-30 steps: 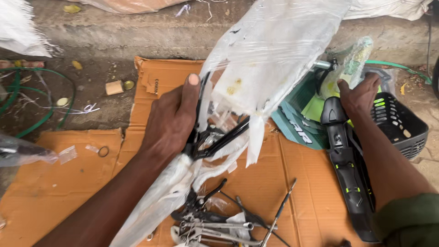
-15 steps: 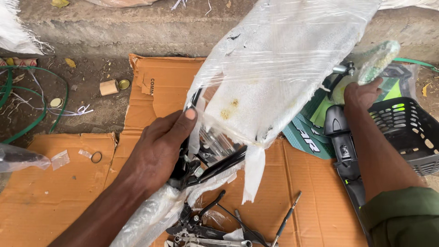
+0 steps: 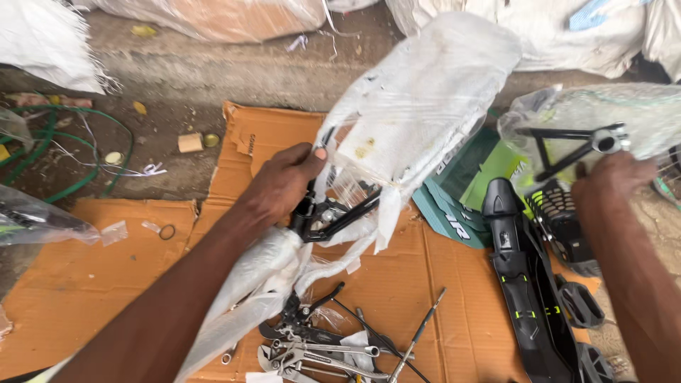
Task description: The person assembles a bicycle by attaching the handlebar stem to the frame using a wrench. They tighten the bolts on the stem and adjust the handlebar position while working on a cardboard surface with tools and parts nearby.
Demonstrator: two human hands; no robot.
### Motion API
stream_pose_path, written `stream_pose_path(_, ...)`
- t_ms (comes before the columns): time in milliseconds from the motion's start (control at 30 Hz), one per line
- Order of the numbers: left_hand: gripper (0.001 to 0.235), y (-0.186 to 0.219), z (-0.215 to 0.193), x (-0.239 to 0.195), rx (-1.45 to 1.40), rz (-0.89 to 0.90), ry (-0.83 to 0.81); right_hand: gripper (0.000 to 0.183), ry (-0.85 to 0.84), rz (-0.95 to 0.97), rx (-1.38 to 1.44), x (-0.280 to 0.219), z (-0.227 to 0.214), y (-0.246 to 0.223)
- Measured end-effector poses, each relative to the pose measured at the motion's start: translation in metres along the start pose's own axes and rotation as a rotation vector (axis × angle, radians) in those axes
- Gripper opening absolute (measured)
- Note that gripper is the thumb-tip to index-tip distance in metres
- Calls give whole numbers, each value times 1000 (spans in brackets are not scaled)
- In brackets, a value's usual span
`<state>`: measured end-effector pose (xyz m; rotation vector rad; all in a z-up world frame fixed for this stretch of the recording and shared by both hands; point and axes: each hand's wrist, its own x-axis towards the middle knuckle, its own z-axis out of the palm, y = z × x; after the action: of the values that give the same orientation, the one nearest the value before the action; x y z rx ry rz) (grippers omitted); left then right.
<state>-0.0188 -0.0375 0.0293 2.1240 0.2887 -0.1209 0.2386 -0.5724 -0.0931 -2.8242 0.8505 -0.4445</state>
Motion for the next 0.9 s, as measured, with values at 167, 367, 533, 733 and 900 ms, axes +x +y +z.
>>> stream_pose_path(167,64,-4,0,5,0,46,40,46,326,-194,804,-72,-137,-26)
stream_pose_path(367,91,0,-9,11,-437,15,34,50,584,-713,1306,-194,-258,-97)
stream_pose_path(533,115,3,-12,5,-652,140,-67,61,1186,-1127,733,-266,-280,-145)
stream_pose_path(733,127,8,-13,0,-883,288,-273,73,893,-1147,994,-308,-232,-197)
stream_pose_path(900,101,11,-19,-1,-1291,494,-472,72,722,-1399,733,-359,-216,-214)
